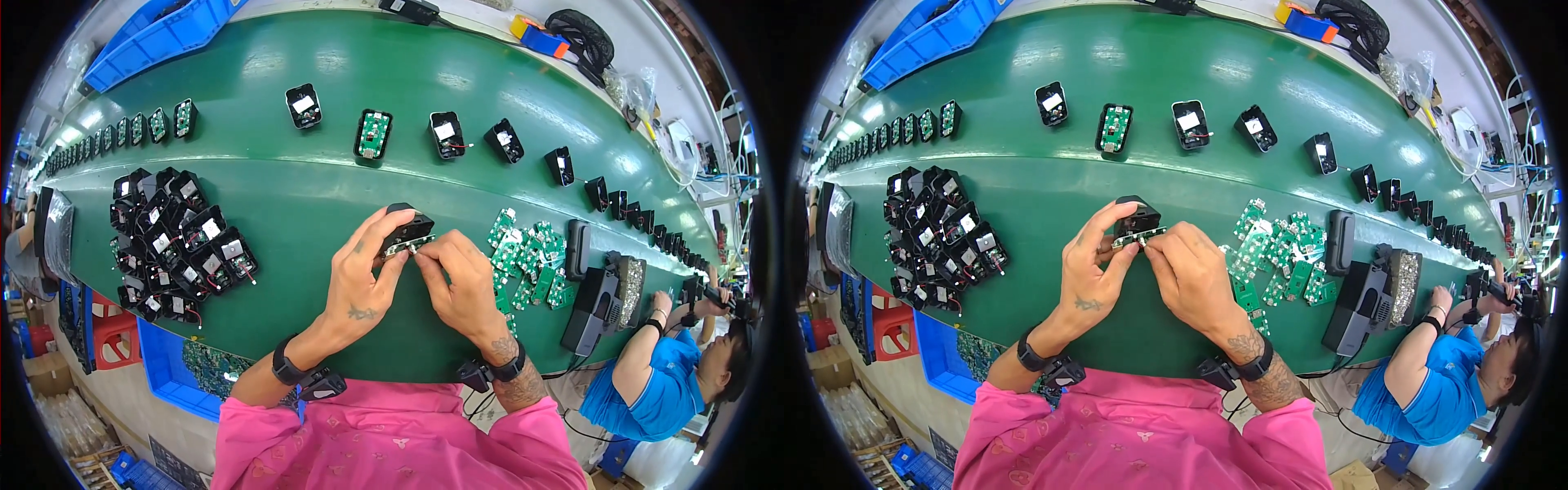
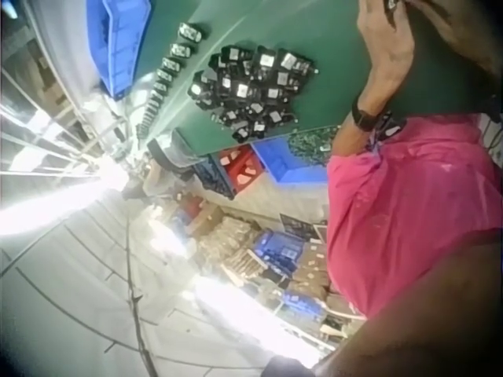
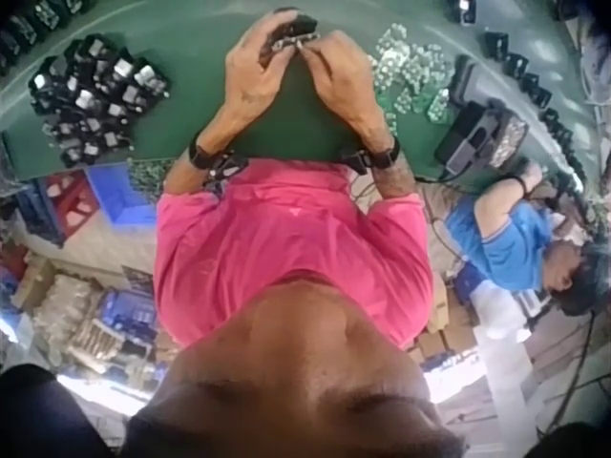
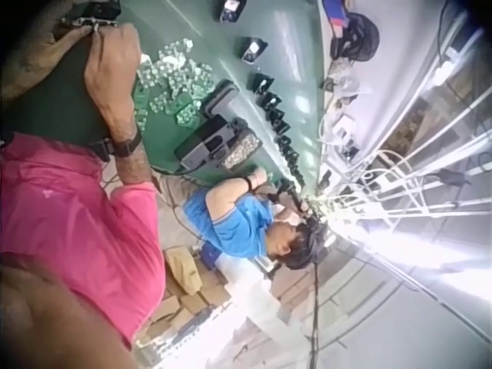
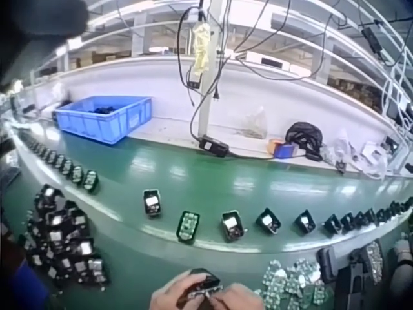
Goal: The person assembles electronic devices by fitting a circuit board into a plastic housing and pressing them together. The person then places the assembled device onto the green conveyor belt and repeats the process.
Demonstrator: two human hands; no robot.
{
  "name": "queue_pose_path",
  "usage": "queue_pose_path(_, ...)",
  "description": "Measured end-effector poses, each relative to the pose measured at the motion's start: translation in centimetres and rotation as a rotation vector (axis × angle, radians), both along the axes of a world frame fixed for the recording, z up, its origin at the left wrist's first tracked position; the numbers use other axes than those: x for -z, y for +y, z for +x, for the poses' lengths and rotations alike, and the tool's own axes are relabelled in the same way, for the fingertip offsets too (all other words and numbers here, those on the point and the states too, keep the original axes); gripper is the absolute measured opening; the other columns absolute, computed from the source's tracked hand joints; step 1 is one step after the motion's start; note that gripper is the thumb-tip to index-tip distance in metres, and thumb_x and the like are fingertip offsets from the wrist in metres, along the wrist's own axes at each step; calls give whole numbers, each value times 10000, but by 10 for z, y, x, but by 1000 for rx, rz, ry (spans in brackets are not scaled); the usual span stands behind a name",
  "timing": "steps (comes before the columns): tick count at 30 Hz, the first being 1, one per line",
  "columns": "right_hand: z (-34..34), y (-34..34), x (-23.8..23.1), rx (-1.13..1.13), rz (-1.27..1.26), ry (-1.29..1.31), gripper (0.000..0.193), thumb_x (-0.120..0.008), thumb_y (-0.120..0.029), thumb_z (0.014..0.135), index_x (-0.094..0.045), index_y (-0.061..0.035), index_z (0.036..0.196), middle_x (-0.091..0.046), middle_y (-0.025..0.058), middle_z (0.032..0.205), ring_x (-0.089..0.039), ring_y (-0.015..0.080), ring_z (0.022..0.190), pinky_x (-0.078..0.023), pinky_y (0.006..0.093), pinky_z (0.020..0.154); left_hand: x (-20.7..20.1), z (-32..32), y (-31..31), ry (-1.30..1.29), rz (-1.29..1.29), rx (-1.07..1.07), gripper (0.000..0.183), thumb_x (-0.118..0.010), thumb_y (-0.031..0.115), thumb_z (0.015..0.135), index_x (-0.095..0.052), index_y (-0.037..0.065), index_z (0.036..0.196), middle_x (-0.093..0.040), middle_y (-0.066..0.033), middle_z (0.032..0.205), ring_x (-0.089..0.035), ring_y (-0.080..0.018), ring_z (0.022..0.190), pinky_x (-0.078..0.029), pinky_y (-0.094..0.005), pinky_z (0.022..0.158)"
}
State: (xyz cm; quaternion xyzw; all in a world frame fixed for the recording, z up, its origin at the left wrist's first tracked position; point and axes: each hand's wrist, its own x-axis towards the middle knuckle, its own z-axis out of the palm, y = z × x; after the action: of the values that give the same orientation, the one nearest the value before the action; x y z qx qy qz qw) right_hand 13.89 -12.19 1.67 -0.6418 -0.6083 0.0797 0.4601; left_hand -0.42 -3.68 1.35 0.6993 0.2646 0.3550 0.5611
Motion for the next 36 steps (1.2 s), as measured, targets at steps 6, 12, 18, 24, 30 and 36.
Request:
queue_pose_path(6,-1,-2,-3,4,-60,-45,80,-683,28,815,-618,6,857,-586,120,763,-591,298,650,-457,387,570,6,0,2,131,391,-33,486,-632,-116,833,-589,51,1288,-590,-208,1290,-694,-285,1009,-591,-317,817)
queue_pose_path(12,-5,-1,6,35,-49,-30,66,-680,10,830,-619,3,853,-575,124,755,-582,293,623,-450,382,551,13,2,-2,149,348,-43,466,-627,-103,844,-583,44,1283,-597,-207,1274,-693,-279,1008,-596,-302,813)
queue_pose_path(18,-9,1,-6,211,-13,111,111,-685,-65,891,-612,18,884,-609,87,746,-613,163,622,-483,289,550,-2,6,3,-81,-260,15,492,-605,-57,914,-453,-6,1380,-550,-147,1303,-661,-189,1041,-596,-292,835)
queue_pose_path(24,5,-7,-5,108,-352,815,161,-607,-118,985,-624,28,920,-650,50,725,-594,79,551,-464,217,495,3,-2,17,-45,-262,168,644,-755,-61,806,-475,9,1382,-543,-138,1291,-668,-167,997,-598,-257,776)
queue_pose_path(30,-2,-11,-4,141,-189,711,122,-658,-89,949,-619,26,957,-648,49,775,-587,61,622,-462,200,523,0,0,7,-23,-250,111,631,-730,-90,772,-542,56,1357,-591,-134,1279,-725,-184,865,-615,-276,724)
queue_pose_path(36,-2,-14,-9,63,-188,683,237,-602,-101,972,-600,-13,752,-614,10,674,-543,56,575,-414,212,500,7,3,6,-60,-38,160,614,-674,-111,807,-540,86,1373,-493,-155,1377,-699,-184,933,-597,-258,710)
